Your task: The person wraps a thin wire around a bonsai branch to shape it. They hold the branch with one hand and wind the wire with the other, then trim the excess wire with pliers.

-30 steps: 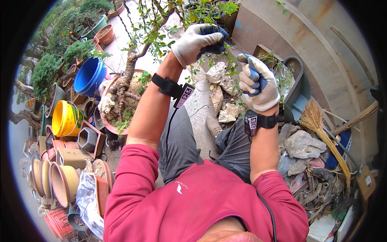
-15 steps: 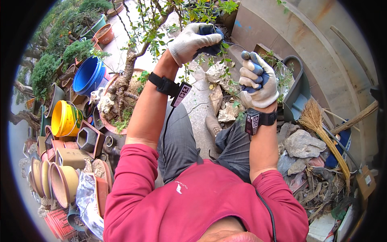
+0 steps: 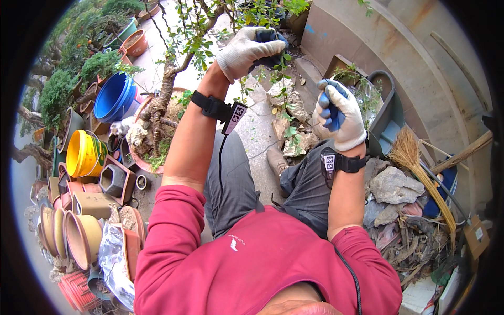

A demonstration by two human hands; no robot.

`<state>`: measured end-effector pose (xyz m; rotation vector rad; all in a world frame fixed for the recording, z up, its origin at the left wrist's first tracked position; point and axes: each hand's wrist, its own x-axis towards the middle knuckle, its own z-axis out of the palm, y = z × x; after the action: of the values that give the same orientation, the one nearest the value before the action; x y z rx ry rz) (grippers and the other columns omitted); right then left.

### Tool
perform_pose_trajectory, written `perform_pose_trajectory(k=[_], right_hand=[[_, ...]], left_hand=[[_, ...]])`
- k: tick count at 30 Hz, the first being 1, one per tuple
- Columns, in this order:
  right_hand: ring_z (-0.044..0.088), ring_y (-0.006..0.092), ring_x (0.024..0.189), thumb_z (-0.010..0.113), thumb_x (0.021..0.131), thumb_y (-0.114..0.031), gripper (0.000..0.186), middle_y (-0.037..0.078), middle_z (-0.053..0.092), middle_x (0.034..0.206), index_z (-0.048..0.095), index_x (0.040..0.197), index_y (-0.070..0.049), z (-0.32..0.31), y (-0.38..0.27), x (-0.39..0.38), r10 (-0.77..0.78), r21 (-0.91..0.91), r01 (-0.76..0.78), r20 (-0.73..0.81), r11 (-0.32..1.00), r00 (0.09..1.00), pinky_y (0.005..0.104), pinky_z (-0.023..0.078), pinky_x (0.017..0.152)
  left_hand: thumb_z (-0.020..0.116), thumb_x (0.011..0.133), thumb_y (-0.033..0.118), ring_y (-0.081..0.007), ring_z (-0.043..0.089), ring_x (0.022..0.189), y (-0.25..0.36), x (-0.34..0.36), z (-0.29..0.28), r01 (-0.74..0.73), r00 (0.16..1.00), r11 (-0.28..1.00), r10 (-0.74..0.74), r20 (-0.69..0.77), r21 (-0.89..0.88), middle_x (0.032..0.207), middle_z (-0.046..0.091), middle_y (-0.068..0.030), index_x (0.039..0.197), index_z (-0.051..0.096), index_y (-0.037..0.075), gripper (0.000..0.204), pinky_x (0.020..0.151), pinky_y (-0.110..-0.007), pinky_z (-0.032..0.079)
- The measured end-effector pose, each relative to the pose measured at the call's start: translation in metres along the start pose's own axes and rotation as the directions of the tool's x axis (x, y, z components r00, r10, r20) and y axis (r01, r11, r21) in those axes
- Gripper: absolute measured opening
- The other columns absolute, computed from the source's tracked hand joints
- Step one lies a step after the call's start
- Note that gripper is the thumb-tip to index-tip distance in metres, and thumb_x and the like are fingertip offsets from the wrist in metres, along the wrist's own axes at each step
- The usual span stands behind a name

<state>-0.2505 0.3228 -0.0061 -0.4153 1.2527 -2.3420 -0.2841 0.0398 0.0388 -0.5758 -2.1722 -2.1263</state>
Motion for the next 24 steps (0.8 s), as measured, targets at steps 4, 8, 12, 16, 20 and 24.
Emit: perform_pose_trajectory(k=[4, 8, 12, 16, 20, 24], right_hand=[[0.057, 0.013, 0.066, 0.066, 0.1, -0.026, 0.025, 0.004, 0.062, 0.084, 0.063, 0.109, -0.003, -0.003, 0.016, 0.014, 0.036, 0.009, -0.035, -0.224, 0.999, 0.974, 0.024, 0.045, 0.053], [0.059, 0.013, 0.064, 0.068, 0.098, -0.032, 0.028, 0.003, 0.064, 0.079, 0.063, 0.1, -0.005, -0.004, 0.039, 0.019, 0.039, 0.1, -0.014, -0.252, 0.995, 0.967, 0.0242, 0.048, 0.052], [0.053, 0.0113, 0.059, 0.058, 0.103, -0.039, 0.033, 0.002, 0.061, 0.076, 0.061, 0.1, -0.005, -0.004, 0.049, 0.01, 0.102, 0.239, -0.087, -0.052, 0.967, 0.993, 0.0235, 0.042, 0.047], [0.041, 0.0069, 0.043, 0.05, 0.107, -0.036, 0.037, 0.004, 0.061, 0.071, 0.061, 0.107, -0.001, -0.007, 0.036, -0.003, 0.106, 0.389, -0.29, 0.43, 0.874, 0.897, 0.0214, 0.032, 0.038], [0.044, 0.0057, 0.043, 0.052, 0.106, -0.036, 0.037, 0.004, 0.064, 0.072, 0.063, 0.105, 0.0, -0.002, 0.032, -0.001, 0.087, -0.08, -0.088, -0.021, 0.993, 0.996, 0.0202, 0.032, 0.039], [0.043, 0.0055, 0.043, 0.053, 0.106, -0.039, 0.038, 0.005, 0.066, 0.078, 0.062, 0.103, -0.001, 0.001, 0.042, 0.004, 0.179, -0.065, -0.177, 0.028, 0.982, 0.983, 0.02, 0.031, 0.038]], left_hand=[[0.077, 0.091, 0.026, -0.0085, 0.063, 0.071, 0.005, 0.001, 0.003, -0.012, 1.0, 0.998, 0.013, 0.013, -0.068, 0.08, 0.068, 0.0005, 0.093, 0.071, 0.004, 0.023, 0.067, -0.025, 0.054], [0.078, 0.091, 0.026, -0.0096, 0.066, 0.072, 0.007, 0.003, 0.006, 0.024, 1.0, 0.994, -0.025, -0.004, -0.105, 0.082, 0.069, -0.0009, 0.098, 0.072, 0.004, 0.024, 0.066, -0.026, 0.056], [0.075, 0.093, 0.028, -0.006, 0.06, 0.073, 0.007, 0.007, 0.004, 0.014, 0.999, 1.0, -0.014, -0.048, 0.005, 0.081, 0.065, 0.0017, 0.099, 0.071, 0.003, 0.026, 0.068, -0.024, 0.05], [0.075, 0.093, 0.027, -0.0077, 0.062, 0.077, 0.008, 0.007, 0.001, -0.007, 1.0, 0.992, 0.01, -0.021, 0.125, 0.085, 0.068, -0.0001, 0.104, 0.072, 0.002, 0.028, 0.071, -0.025, 0.052], [0.073, 0.094, 0.023, -0.0081, 0.065, 0.079, 0.007, 0.006, 0.0, 0.028, 0.999, 0.996, -0.027, 0.018, -0.083, 0.087, 0.07, -0.0021, 0.107, 0.071, 0.001, 0.026, 0.073, -0.024, 0.053], [0.072, 0.095, 0.022, -0.0086, 0.065, 0.076, 0.006, 0.003, -0.004, 0.088, 0.996, 0.99, -0.087, 0.017, -0.11, 0.088, 0.07, -0.0021, 0.106, 0.071, 0.0, 0.024, 0.069, -0.024, 0.053]])
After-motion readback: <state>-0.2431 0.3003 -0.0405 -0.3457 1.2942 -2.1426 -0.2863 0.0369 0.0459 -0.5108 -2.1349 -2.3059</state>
